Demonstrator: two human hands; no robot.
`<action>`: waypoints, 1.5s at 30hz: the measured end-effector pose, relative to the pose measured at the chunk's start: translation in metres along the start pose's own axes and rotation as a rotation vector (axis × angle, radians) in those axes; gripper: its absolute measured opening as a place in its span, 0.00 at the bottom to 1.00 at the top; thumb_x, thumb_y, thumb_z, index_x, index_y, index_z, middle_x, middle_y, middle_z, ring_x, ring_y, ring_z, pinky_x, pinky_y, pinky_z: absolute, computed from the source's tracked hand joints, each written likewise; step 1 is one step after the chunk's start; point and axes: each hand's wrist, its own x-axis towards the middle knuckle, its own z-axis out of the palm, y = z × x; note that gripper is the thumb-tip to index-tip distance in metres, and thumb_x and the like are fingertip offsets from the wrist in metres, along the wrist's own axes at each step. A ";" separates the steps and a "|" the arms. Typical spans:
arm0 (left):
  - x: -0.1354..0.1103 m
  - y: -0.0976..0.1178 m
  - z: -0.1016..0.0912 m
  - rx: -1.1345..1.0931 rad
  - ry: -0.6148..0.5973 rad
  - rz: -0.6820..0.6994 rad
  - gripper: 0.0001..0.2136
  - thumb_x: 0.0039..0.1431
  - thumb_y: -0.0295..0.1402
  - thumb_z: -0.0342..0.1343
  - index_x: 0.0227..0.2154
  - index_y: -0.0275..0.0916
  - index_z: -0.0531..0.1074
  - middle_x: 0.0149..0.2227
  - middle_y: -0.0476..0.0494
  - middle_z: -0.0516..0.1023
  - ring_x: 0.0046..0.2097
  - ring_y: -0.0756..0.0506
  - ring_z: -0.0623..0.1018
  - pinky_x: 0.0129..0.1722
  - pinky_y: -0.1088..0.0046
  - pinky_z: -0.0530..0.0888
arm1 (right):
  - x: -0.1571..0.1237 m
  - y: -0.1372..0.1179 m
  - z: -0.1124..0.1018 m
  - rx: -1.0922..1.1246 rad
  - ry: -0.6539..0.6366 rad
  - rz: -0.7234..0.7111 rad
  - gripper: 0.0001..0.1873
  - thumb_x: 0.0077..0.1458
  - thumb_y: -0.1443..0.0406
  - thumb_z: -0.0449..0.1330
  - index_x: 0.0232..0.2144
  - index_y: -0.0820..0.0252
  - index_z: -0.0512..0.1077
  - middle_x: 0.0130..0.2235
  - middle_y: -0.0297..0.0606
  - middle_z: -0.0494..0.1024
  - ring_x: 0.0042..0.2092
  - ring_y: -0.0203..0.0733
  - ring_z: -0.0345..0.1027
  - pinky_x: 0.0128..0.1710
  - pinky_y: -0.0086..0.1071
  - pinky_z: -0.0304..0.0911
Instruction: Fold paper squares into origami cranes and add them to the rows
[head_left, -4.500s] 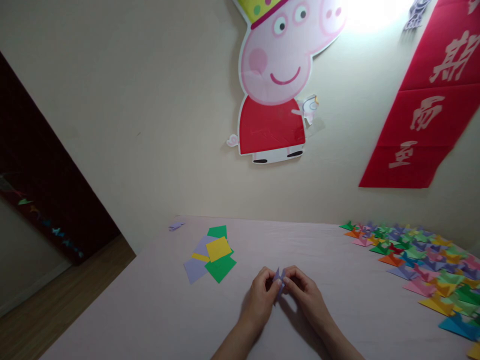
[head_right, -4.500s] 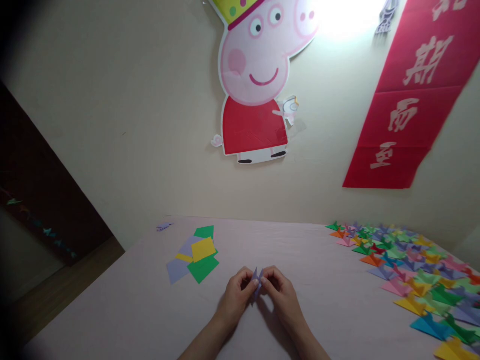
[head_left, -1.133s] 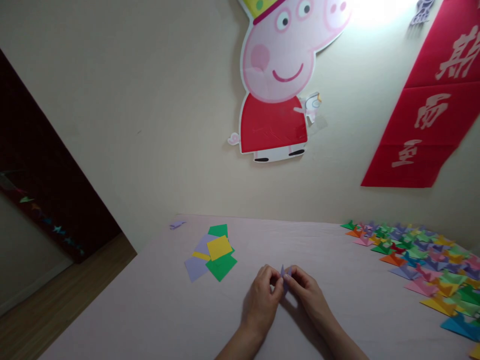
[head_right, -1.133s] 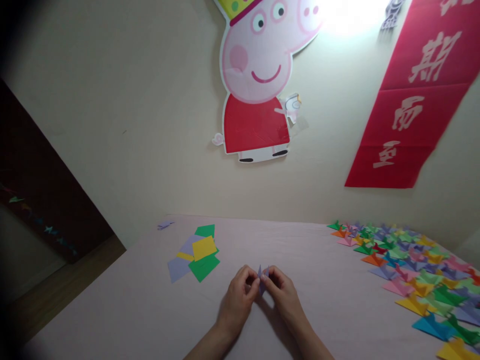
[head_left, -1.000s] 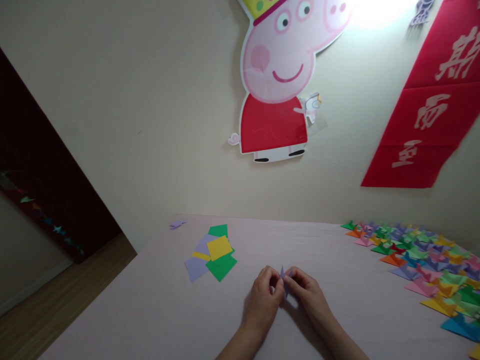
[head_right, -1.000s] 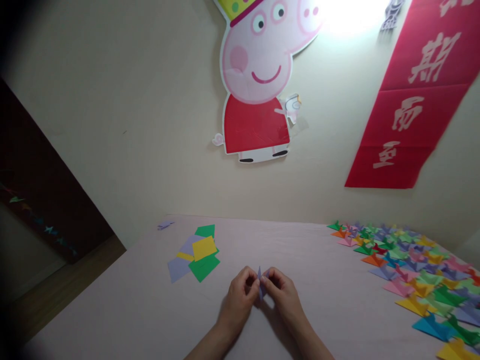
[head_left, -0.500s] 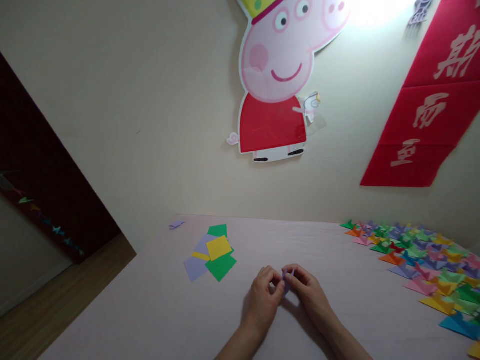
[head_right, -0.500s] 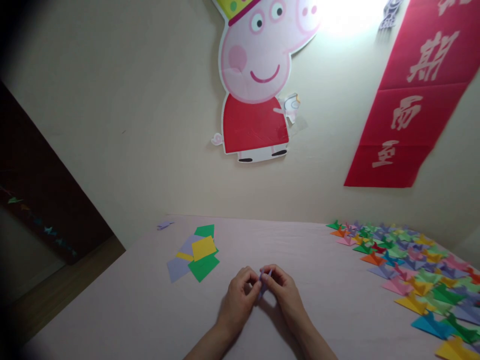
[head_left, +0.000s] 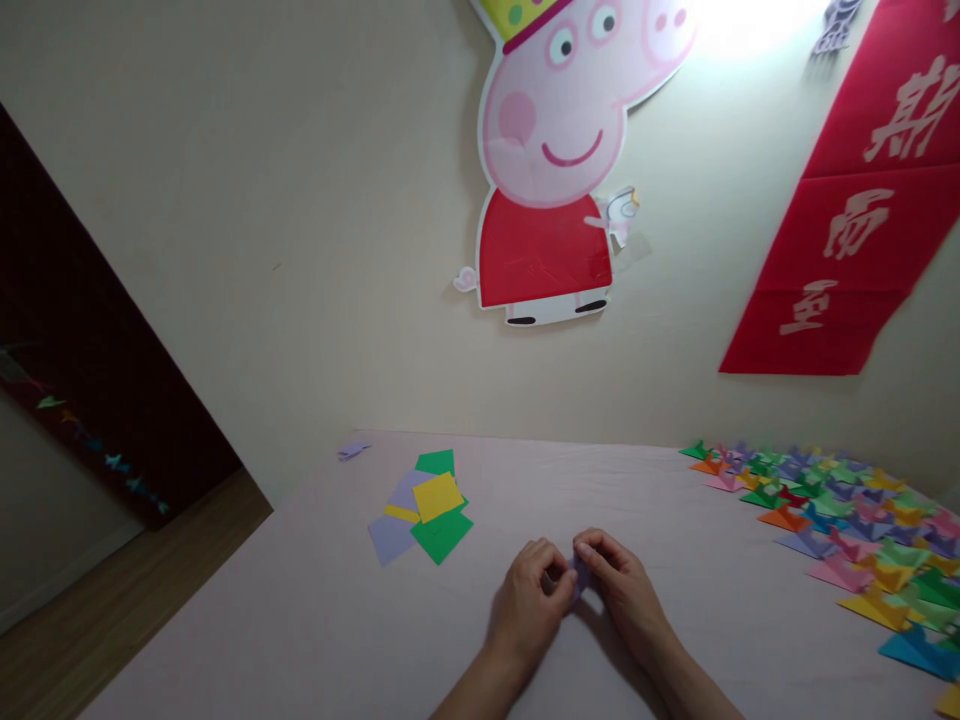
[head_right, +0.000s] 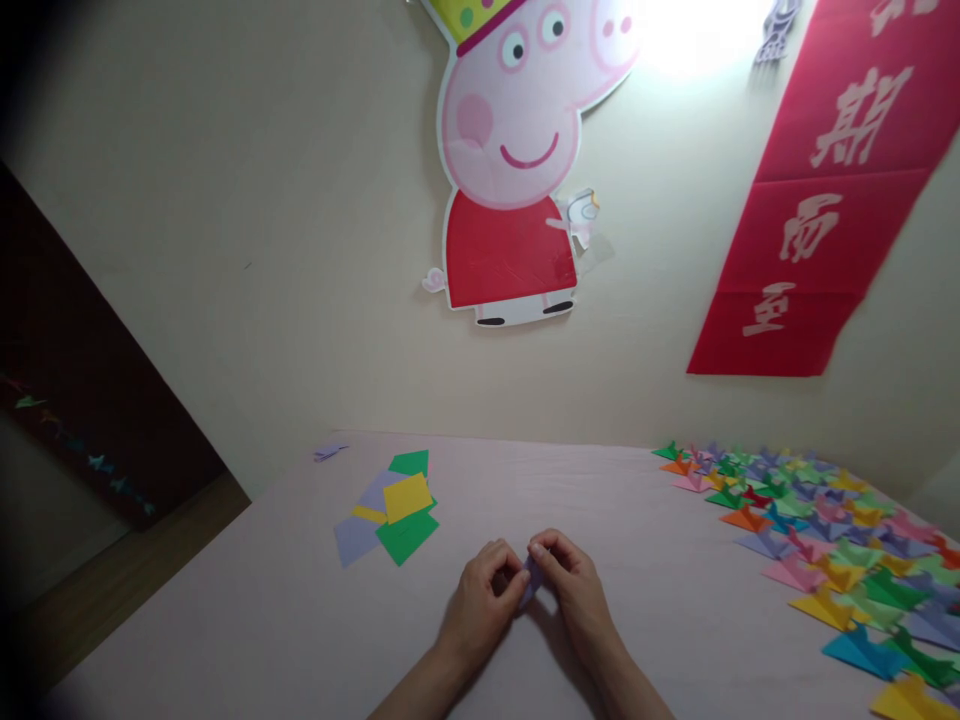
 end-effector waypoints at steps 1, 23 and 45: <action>0.000 -0.001 0.000 -0.011 0.001 -0.006 0.07 0.57 0.29 0.54 0.24 0.40 0.66 0.29 0.51 0.69 0.34 0.47 0.69 0.35 0.73 0.63 | 0.000 0.001 0.000 0.003 -0.002 0.002 0.17 0.45 0.51 0.68 0.25 0.58 0.73 0.27 0.31 0.70 0.32 0.39 0.61 0.33 0.30 0.60; 0.004 0.016 -0.010 -0.168 0.159 0.014 0.02 0.57 0.29 0.55 0.30 0.40 0.70 0.33 0.48 0.73 0.39 0.45 0.73 0.40 0.71 0.68 | -0.001 -0.007 0.007 -0.093 -0.049 -0.104 0.19 0.45 0.49 0.68 0.23 0.59 0.74 0.27 0.35 0.73 0.33 0.42 0.66 0.33 0.32 0.62; 0.011 0.002 -0.004 -0.226 0.176 -0.163 0.07 0.53 0.36 0.55 0.23 0.39 0.71 0.26 0.48 0.74 0.32 0.46 0.70 0.35 0.72 0.65 | -0.006 -0.004 0.004 -0.585 0.006 -0.639 0.07 0.60 0.59 0.58 0.34 0.51 0.76 0.35 0.38 0.75 0.39 0.45 0.68 0.39 0.34 0.66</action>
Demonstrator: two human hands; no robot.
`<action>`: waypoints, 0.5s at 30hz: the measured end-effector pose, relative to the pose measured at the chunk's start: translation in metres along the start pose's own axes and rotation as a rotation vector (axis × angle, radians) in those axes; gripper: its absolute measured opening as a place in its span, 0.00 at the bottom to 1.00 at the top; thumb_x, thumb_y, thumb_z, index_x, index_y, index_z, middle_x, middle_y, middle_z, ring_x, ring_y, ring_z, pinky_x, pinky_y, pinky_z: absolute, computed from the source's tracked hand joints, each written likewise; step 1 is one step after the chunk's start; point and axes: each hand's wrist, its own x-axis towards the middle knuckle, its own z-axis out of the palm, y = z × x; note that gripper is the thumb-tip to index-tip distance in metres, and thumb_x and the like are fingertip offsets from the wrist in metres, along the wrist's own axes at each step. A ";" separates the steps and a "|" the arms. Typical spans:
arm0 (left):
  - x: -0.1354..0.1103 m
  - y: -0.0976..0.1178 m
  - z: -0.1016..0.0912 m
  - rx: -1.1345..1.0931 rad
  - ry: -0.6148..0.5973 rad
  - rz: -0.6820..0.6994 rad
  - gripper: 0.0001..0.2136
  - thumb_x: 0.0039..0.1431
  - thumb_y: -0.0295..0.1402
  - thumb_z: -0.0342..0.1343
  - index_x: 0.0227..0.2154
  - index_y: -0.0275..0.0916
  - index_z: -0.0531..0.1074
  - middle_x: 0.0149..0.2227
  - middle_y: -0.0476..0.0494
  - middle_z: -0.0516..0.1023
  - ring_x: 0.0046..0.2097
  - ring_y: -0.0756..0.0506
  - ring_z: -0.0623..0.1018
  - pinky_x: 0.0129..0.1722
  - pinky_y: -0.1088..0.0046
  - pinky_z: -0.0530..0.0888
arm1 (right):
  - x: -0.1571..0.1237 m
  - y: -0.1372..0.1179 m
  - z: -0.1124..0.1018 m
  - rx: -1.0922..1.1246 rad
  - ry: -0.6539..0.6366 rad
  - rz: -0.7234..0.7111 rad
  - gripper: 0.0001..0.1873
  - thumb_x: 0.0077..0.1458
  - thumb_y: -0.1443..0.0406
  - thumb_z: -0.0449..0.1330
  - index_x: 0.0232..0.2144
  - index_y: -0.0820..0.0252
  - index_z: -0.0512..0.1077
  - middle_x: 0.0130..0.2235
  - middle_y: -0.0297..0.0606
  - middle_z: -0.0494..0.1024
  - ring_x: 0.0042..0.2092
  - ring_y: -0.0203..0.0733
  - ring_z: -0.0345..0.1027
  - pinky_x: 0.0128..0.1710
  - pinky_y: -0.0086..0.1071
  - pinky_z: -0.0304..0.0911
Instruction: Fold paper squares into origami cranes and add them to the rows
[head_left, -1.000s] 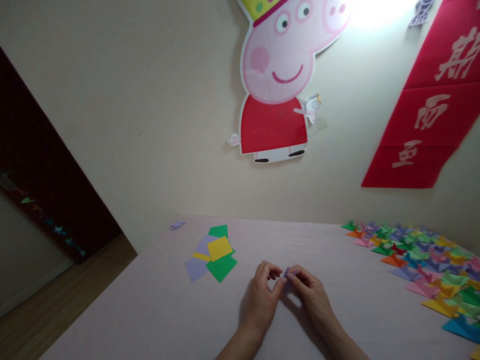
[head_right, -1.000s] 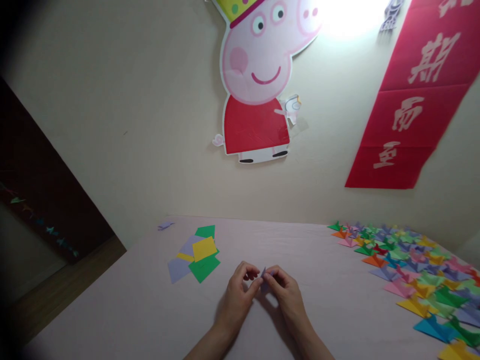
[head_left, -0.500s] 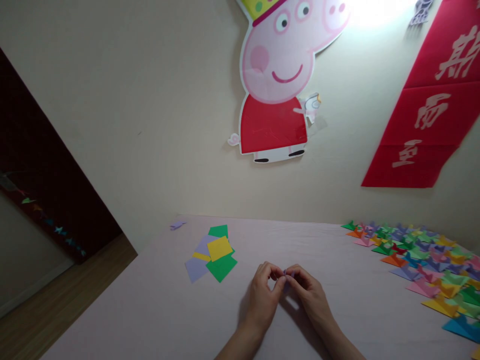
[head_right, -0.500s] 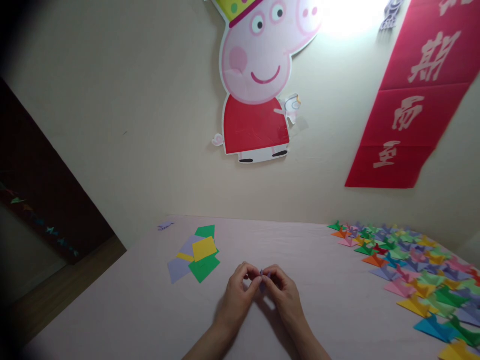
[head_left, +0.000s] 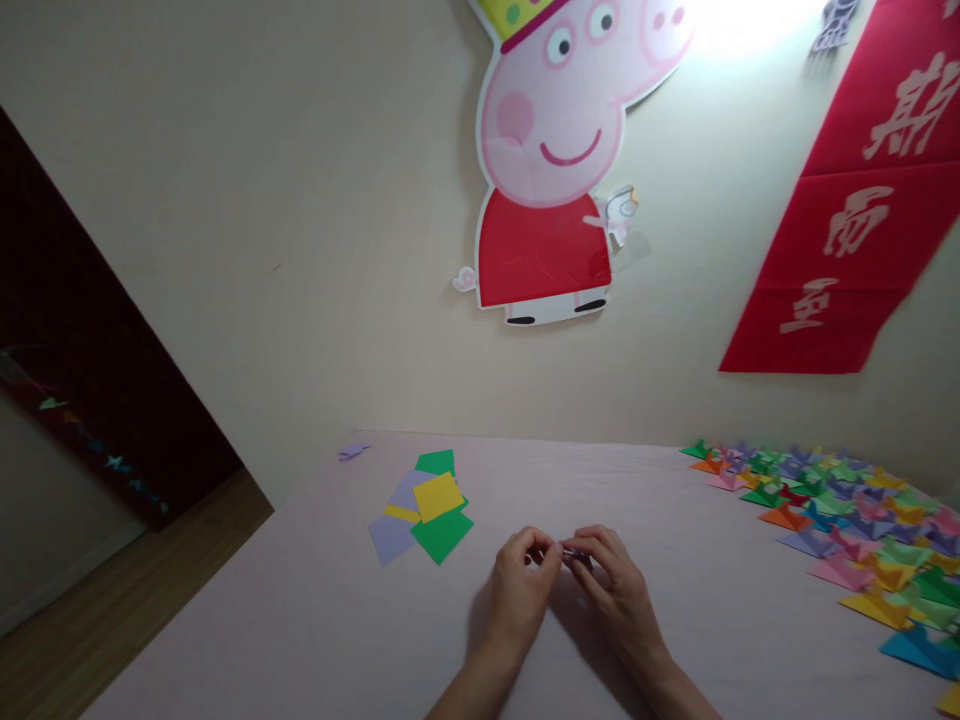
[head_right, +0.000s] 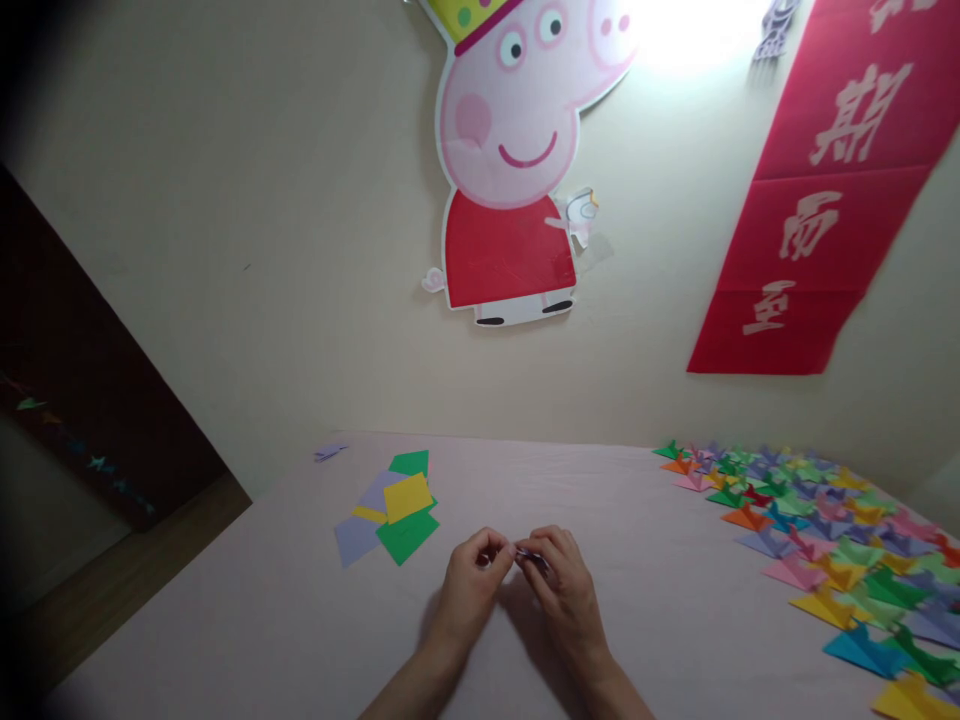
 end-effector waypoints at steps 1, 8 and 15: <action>0.000 -0.001 0.000 -0.050 -0.010 -0.025 0.08 0.52 0.37 0.55 0.23 0.39 0.72 0.26 0.48 0.73 0.31 0.46 0.70 0.34 0.72 0.65 | 0.000 0.001 0.000 -0.004 0.003 -0.003 0.07 0.60 0.59 0.58 0.34 0.52 0.76 0.35 0.38 0.75 0.39 0.45 0.68 0.39 0.34 0.66; 0.002 -0.001 0.003 -0.243 -0.057 -0.139 0.12 0.46 0.42 0.58 0.19 0.38 0.69 0.22 0.49 0.70 0.28 0.48 0.68 0.32 0.72 0.65 | -0.002 0.005 0.000 -0.028 -0.023 -0.029 0.09 0.61 0.59 0.57 0.33 0.52 0.76 0.34 0.38 0.76 0.39 0.45 0.68 0.39 0.36 0.65; 0.003 0.005 -0.003 -0.385 -0.164 -0.298 0.14 0.43 0.44 0.62 0.22 0.36 0.71 0.22 0.51 0.68 0.27 0.50 0.65 0.30 0.74 0.61 | 0.002 -0.002 -0.004 -0.035 -0.040 0.009 0.09 0.59 0.59 0.58 0.31 0.51 0.77 0.33 0.40 0.77 0.38 0.48 0.69 0.39 0.39 0.66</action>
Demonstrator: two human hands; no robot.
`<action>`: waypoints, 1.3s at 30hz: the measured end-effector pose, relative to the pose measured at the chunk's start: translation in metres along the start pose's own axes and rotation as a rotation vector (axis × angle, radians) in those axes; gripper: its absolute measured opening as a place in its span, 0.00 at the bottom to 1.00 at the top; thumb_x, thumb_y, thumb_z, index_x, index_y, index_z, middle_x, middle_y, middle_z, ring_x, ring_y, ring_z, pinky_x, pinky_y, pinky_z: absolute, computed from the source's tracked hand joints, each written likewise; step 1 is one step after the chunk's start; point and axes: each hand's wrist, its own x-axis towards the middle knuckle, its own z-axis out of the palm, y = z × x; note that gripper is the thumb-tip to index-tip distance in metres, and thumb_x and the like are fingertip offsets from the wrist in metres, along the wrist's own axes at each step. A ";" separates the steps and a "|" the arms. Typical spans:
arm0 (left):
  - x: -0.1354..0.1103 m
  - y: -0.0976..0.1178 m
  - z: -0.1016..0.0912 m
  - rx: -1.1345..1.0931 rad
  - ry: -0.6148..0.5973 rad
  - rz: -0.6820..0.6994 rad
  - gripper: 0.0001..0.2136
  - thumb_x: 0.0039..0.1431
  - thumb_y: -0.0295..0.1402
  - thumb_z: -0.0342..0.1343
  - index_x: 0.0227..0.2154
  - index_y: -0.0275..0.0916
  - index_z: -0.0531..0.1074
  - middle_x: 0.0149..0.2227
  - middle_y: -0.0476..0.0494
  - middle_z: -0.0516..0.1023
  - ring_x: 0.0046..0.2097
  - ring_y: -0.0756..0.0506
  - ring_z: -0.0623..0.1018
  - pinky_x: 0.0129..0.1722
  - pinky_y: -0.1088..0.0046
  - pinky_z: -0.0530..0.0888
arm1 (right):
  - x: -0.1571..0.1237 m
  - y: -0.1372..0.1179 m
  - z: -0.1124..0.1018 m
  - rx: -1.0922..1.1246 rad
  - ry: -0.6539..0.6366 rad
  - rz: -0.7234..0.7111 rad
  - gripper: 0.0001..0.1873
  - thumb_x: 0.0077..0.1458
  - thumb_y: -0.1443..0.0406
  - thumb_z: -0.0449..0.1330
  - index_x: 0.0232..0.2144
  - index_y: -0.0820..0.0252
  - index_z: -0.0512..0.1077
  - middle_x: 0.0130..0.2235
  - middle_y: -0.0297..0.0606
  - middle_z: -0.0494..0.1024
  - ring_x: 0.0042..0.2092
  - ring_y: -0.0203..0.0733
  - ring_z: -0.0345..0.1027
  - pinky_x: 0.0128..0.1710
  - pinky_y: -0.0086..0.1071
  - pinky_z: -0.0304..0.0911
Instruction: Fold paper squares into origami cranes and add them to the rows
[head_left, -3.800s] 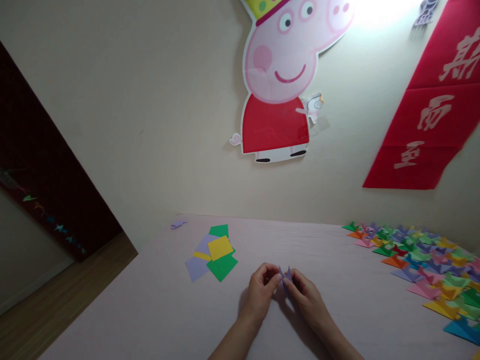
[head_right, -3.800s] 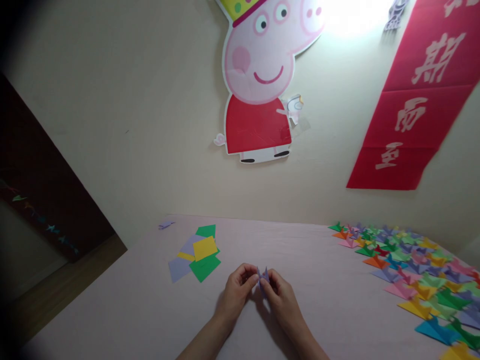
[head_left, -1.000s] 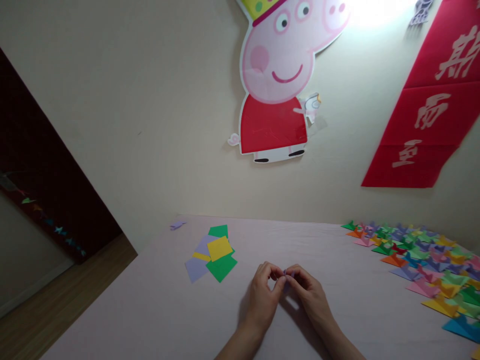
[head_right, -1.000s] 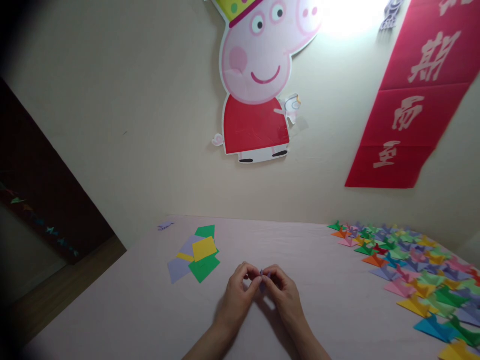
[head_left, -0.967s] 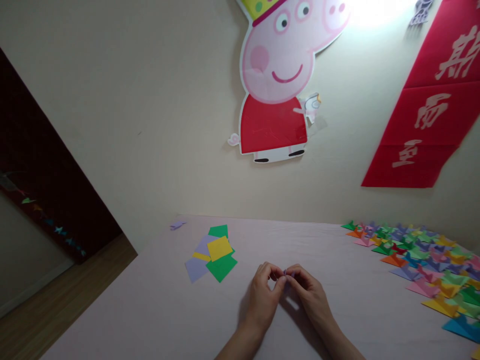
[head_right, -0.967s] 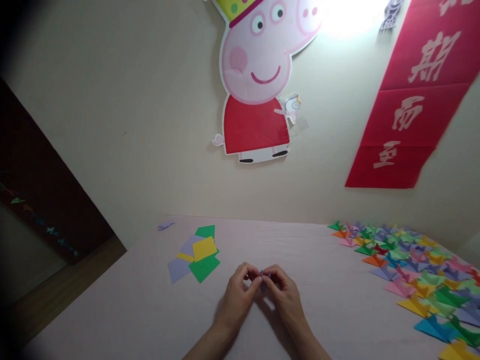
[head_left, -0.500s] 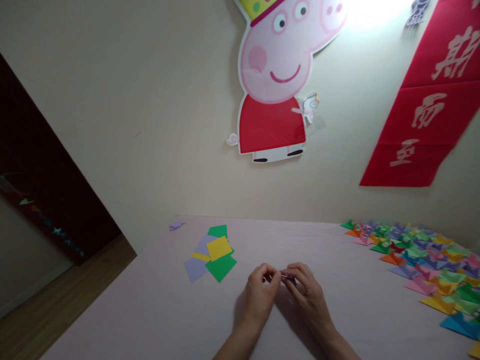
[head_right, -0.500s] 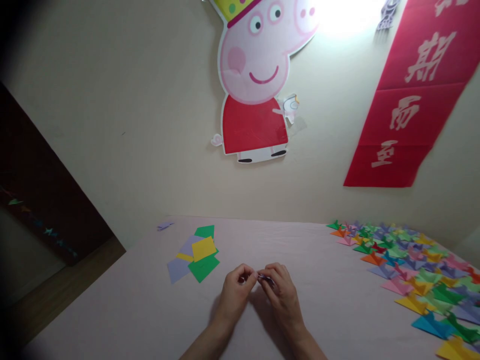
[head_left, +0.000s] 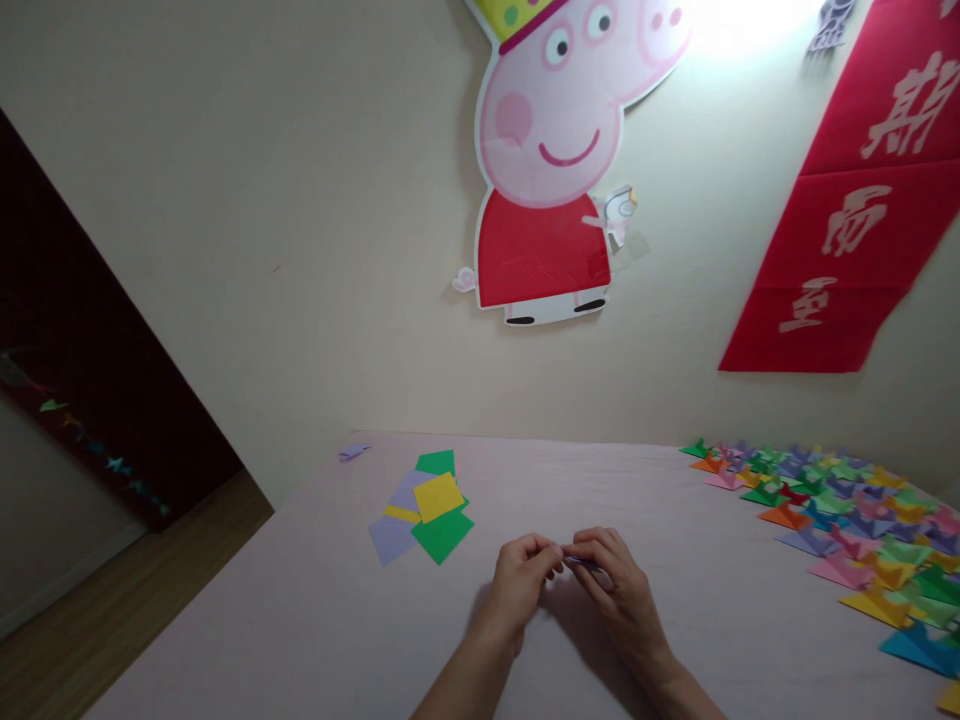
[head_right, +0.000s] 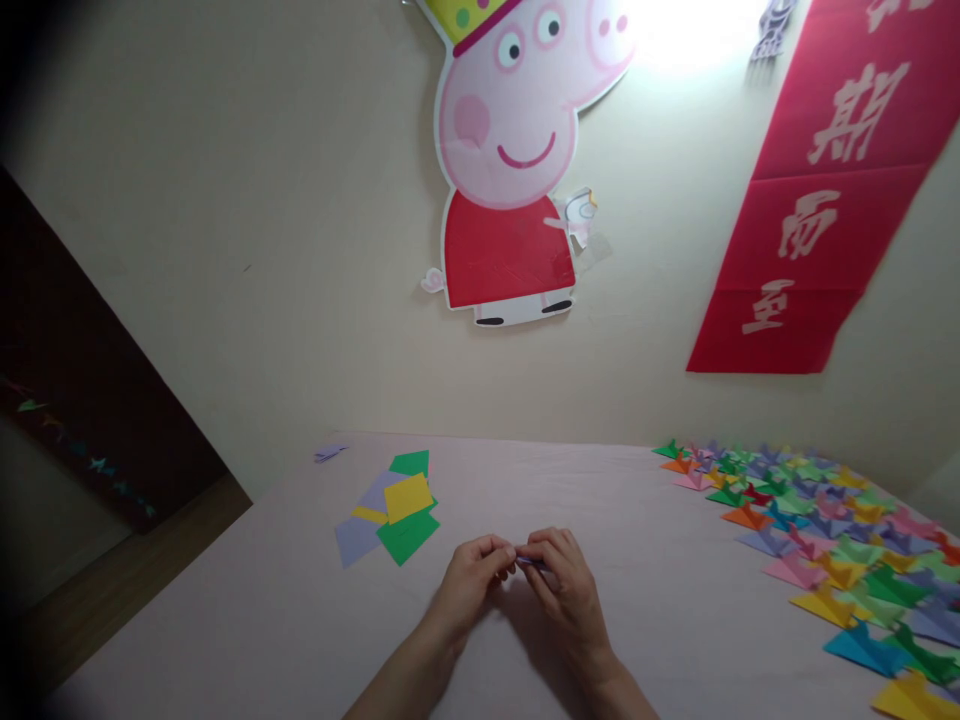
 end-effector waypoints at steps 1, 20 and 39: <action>0.000 0.001 -0.001 -0.021 -0.022 -0.033 0.15 0.42 0.45 0.62 0.23 0.36 0.71 0.22 0.51 0.68 0.26 0.51 0.65 0.30 0.74 0.60 | 0.000 -0.001 0.000 0.005 -0.002 -0.001 0.09 0.59 0.59 0.58 0.31 0.51 0.77 0.33 0.40 0.77 0.38 0.48 0.69 0.38 0.39 0.66; -0.003 0.007 -0.002 0.385 -0.008 0.261 0.03 0.51 0.30 0.57 0.29 0.37 0.73 0.29 0.48 0.74 0.32 0.48 0.68 0.34 0.73 0.65 | 0.003 -0.002 0.001 0.275 0.060 0.271 0.16 0.53 0.50 0.62 0.25 0.56 0.74 0.31 0.38 0.75 0.37 0.46 0.68 0.38 0.34 0.64; -0.009 -0.007 0.011 0.464 0.012 0.279 0.04 0.55 0.34 0.55 0.28 0.39 0.70 0.29 0.50 0.72 0.30 0.48 0.68 0.32 0.74 0.63 | 0.004 -0.004 0.005 0.560 0.046 0.489 0.18 0.45 0.50 0.67 0.23 0.58 0.72 0.28 0.34 0.69 0.32 0.41 0.64 0.32 0.31 0.63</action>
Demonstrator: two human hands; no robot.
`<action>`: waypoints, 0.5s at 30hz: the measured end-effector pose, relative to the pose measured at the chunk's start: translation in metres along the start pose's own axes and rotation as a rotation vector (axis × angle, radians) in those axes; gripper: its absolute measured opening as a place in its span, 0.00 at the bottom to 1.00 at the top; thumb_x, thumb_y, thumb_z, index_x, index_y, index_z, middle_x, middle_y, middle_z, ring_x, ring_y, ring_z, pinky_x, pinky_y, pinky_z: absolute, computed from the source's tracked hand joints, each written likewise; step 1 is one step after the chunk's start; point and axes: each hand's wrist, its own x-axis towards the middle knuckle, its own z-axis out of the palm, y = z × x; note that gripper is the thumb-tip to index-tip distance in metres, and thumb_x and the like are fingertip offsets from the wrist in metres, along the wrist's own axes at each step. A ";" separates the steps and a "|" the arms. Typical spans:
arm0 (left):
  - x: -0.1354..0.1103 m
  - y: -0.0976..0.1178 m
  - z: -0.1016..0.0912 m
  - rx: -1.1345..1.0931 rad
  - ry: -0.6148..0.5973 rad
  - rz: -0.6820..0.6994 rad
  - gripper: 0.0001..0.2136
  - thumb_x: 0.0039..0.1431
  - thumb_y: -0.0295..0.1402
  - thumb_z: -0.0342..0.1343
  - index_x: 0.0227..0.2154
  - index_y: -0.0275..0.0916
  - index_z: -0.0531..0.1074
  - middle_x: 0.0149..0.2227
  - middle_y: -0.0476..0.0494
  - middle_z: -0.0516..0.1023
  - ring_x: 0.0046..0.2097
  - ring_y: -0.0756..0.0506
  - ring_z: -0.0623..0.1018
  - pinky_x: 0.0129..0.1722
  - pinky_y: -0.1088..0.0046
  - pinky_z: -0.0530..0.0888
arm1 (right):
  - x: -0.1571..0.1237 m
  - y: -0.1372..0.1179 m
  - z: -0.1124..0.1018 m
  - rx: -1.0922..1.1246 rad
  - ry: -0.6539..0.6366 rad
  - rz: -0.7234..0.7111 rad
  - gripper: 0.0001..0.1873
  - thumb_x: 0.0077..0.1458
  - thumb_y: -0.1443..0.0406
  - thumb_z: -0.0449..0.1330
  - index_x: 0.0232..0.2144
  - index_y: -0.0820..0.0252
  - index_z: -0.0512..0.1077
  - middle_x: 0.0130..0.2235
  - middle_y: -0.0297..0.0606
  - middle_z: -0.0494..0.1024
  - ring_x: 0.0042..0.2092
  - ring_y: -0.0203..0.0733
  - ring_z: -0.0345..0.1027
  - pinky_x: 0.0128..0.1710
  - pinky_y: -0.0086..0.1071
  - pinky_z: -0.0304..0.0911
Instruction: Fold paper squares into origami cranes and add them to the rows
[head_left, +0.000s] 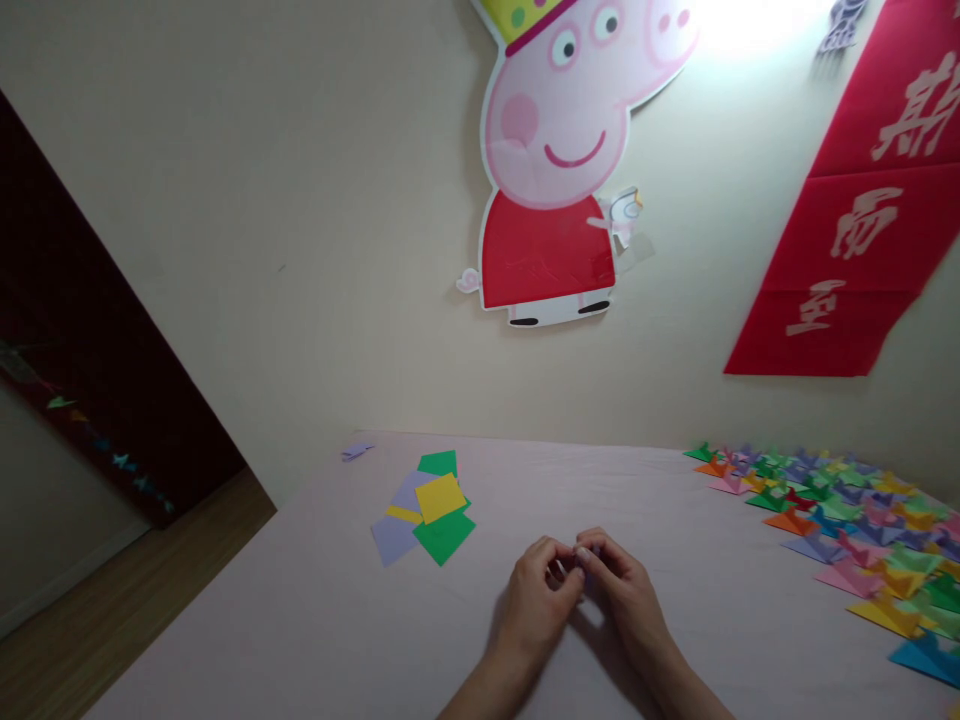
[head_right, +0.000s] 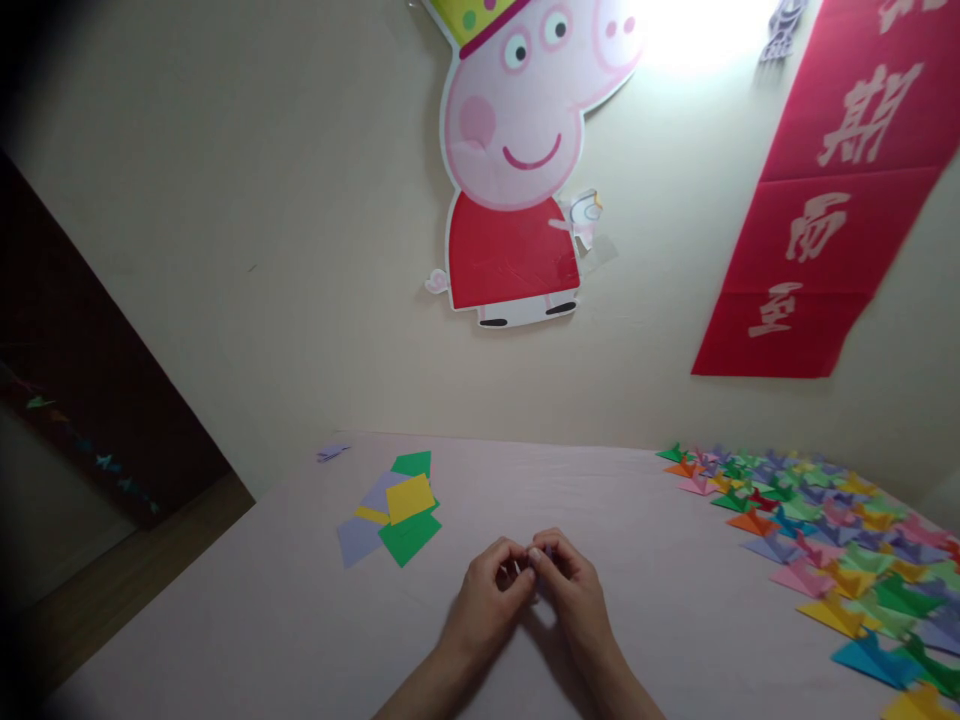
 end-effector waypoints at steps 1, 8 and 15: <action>0.001 -0.003 0.001 -0.022 -0.004 -0.015 0.06 0.55 0.35 0.55 0.27 0.40 0.70 0.28 0.51 0.71 0.30 0.48 0.68 0.31 0.74 0.63 | 0.000 0.000 0.001 0.007 -0.003 0.018 0.18 0.45 0.50 0.67 0.23 0.59 0.72 0.28 0.34 0.71 0.33 0.42 0.65 0.33 0.32 0.64; 0.012 -0.014 -0.006 -0.281 0.044 -0.101 0.16 0.49 0.46 0.60 0.22 0.39 0.65 0.23 0.53 0.65 0.28 0.50 0.64 0.30 0.75 0.62 | 0.003 0.003 -0.001 0.054 0.026 0.041 0.24 0.45 0.51 0.68 0.43 0.55 0.73 0.27 0.31 0.72 0.28 0.39 0.66 0.29 0.32 0.65; 0.017 -0.019 -0.011 -0.384 0.016 -0.163 0.20 0.47 0.52 0.59 0.20 0.39 0.64 0.20 0.54 0.62 0.25 0.51 0.61 0.27 0.75 0.59 | 0.001 0.007 -0.002 -0.077 -0.009 -0.053 0.13 0.49 0.54 0.65 0.30 0.57 0.72 0.29 0.35 0.73 0.33 0.42 0.68 0.33 0.32 0.65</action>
